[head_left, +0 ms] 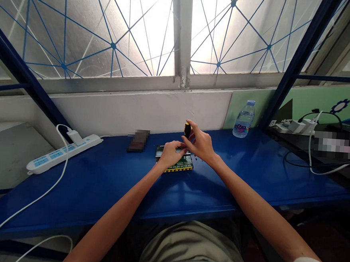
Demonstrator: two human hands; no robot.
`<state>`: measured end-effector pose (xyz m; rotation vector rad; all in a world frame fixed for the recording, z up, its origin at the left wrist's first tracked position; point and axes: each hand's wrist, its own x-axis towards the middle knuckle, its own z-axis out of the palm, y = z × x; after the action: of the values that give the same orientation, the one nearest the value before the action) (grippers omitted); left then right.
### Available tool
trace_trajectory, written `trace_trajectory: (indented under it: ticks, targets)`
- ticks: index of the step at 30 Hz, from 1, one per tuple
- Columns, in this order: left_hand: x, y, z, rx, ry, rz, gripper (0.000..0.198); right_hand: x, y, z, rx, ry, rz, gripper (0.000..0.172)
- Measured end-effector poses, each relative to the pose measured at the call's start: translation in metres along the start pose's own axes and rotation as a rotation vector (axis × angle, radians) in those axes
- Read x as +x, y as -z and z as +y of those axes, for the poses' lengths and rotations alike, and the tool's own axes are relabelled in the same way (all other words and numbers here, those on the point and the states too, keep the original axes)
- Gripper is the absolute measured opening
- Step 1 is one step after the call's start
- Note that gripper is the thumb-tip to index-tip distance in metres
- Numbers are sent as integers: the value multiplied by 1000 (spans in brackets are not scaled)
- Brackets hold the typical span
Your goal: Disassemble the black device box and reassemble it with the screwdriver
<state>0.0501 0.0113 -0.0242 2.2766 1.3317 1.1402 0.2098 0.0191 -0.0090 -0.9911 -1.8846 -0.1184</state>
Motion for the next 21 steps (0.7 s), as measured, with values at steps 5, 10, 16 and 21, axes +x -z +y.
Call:
trace_trajectory:
  ticks: [5, 10, 16, 21]
  targets:
    - [1, -2, -1, -52, 28, -7, 8, 0, 1, 1, 6, 16, -9, 58]
    - [3, -4, -4, -107, 52, -28, 14, -1, 1, 1, -2, 24, -14, 59]
    - [2, -4, -4, -110, 61, -47, 19, -1, 1, 1, 8, 23, -18, 59]
    - [3, -5, -6, -129, 43, -53, 24, -1, 1, -1, 13, 15, -33, 58]
